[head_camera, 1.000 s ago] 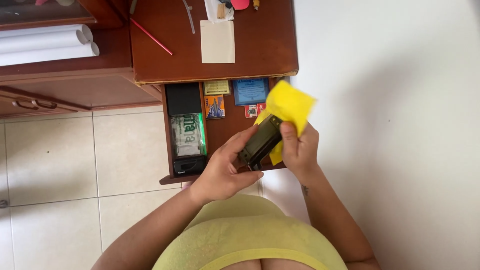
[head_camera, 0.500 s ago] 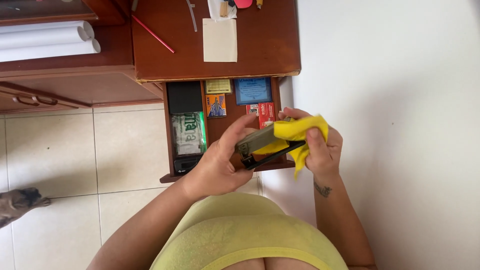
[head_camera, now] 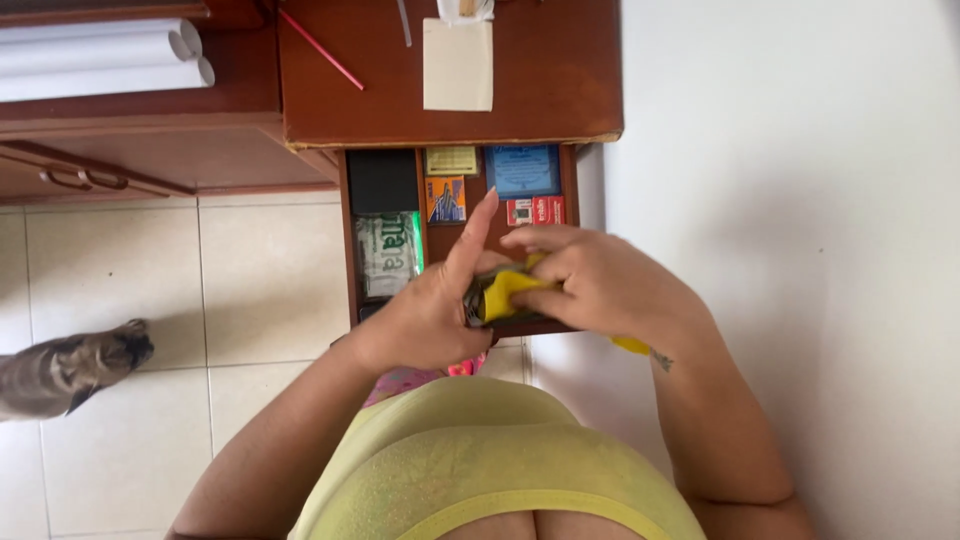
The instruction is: Cleaning office supplies and organizing them inside a desk drawer.
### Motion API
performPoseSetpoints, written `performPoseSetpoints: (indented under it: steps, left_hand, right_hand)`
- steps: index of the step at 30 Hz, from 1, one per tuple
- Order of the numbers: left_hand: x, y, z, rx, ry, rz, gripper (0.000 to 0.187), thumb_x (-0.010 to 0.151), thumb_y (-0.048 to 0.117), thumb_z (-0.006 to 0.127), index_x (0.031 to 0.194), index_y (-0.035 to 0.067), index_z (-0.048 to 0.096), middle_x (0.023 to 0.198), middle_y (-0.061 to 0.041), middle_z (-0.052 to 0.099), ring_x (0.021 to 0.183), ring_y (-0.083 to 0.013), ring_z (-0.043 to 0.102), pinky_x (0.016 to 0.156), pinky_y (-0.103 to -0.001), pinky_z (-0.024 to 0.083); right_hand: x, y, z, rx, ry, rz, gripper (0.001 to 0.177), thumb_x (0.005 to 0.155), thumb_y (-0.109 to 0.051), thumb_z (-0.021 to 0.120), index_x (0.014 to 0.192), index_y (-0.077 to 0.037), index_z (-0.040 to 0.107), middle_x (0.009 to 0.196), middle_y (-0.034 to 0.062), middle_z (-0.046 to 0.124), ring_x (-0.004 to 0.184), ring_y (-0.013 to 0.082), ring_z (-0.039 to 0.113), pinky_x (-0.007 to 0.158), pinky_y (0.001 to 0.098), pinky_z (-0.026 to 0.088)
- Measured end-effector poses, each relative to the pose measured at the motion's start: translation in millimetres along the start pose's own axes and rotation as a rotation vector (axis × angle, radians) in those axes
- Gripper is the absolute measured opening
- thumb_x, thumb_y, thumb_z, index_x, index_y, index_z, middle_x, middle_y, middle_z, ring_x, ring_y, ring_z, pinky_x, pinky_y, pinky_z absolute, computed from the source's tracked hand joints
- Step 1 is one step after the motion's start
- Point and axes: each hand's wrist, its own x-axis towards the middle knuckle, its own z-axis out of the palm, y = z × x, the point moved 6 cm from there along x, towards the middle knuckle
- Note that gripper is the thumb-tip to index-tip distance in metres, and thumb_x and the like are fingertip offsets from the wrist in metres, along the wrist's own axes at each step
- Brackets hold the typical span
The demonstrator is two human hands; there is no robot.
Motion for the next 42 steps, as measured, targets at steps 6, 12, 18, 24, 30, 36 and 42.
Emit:
performPoseSetpoints:
  steps: [6, 12, 18, 24, 30, 36, 42]
  left_hand:
    - [-11, 8, -42, 0.194, 0.164, 0.266, 0.111, 0.065, -0.008, 0.068, 0.163, 0.009, 0.017, 0.145, -0.029, 0.052, 0.118, -0.0365, 0.064, 0.102, -0.038, 0.051]
    - [-50, -165, -97, 0.195, 0.316, -0.343, 0.067, 0.069, -0.006, 0.065, 0.134, 0.009, 0.065, 0.118, -0.013, 0.066, 0.108, -0.0298, 0.067, 0.094, -0.036, 0.054]
    - [-103, -346, -38, 0.021, 0.144, -0.807, 0.067, 0.078, 0.014, 0.079, 0.142, 0.012, 0.056, 0.142, -0.011, 0.049, 0.130, -0.0311, 0.051, 0.112, -0.038, 0.044]
    - [-98, -342, -25, 0.598, -0.177, -0.747, 0.048, 0.082, 0.019, 0.078, 0.127, 0.012, 0.064, 0.155, -0.011, 0.042, 0.145, -0.0320, 0.031, 0.117, -0.045, 0.029]
    - [-89, -376, 12, 0.839, -0.473, -0.730, 0.029, 0.093, 0.004, 0.063, 0.120, 0.012, 0.071, 0.124, -0.013, 0.068, 0.124, -0.0278, 0.062, 0.109, -0.046, 0.045]
    - [-96, -375, 7, 0.674, -0.483, -0.790, 0.035, 0.093, 0.004, 0.063, 0.127, 0.011, 0.068, 0.131, -0.015, 0.066, 0.123, -0.0306, 0.064, 0.103, -0.046, 0.052]
    - [-103, -377, -7, 0.471, -0.321, -0.916, 0.054, 0.094, 0.006, 0.056, 0.147, 0.015, 0.049, 0.144, -0.017, 0.054, 0.133, -0.0336, 0.052, 0.117, -0.049, 0.033]
  right_hand:
    - [13, 13, 7, 0.146, 0.223, 0.120, 0.017, 0.093, -0.021, 0.073, 0.092, -0.004, 0.079, 0.129, 0.0075, 0.070, 0.100, 0.0210, 0.073, 0.085, 0.0329, 0.060]
    - [-8, 132, 53, 0.454, 0.875, 0.250, 0.019, 0.111, -0.021, 0.066, 0.116, -0.003, 0.072, 0.117, 0.0101, 0.073, 0.094, 0.0139, 0.071, 0.078, 0.0284, 0.060]
    - [-13, 199, 193, 0.553, 0.582, 0.546, 0.024, 0.100, -0.023, 0.069, 0.112, -0.003, 0.073, 0.105, 0.0080, 0.074, 0.087, 0.0131, 0.069, 0.075, 0.0270, 0.057]
    - [-10, 203, 240, 0.469, 0.481, 0.471, 0.030, 0.100, -0.024, 0.071, 0.101, 0.006, 0.071, 0.112, 0.0104, 0.072, 0.091, 0.0154, 0.067, 0.079, 0.0284, 0.052]
    - [-16, 214, 250, 0.430, 0.414, 0.580, 0.029, 0.100, -0.024, 0.070, 0.101, 0.005, 0.074, 0.112, 0.0096, 0.071, 0.089, 0.0169, 0.067, 0.076, 0.0281, 0.053]
    - [-26, 219, 256, 0.429, 0.463, 0.494, 0.031, 0.102, -0.023, 0.070, 0.101, 0.007, 0.074, 0.112, 0.0102, 0.071, 0.093, 0.0167, 0.067, 0.080, 0.0282, 0.052]
    - [-39, 230, 256, 0.456, 0.473, 0.652, 0.031, 0.102, -0.025, 0.069, 0.106, 0.006, 0.073, 0.118, 0.0114, 0.068, 0.091, 0.0171, 0.067, 0.077, 0.0281, 0.053]
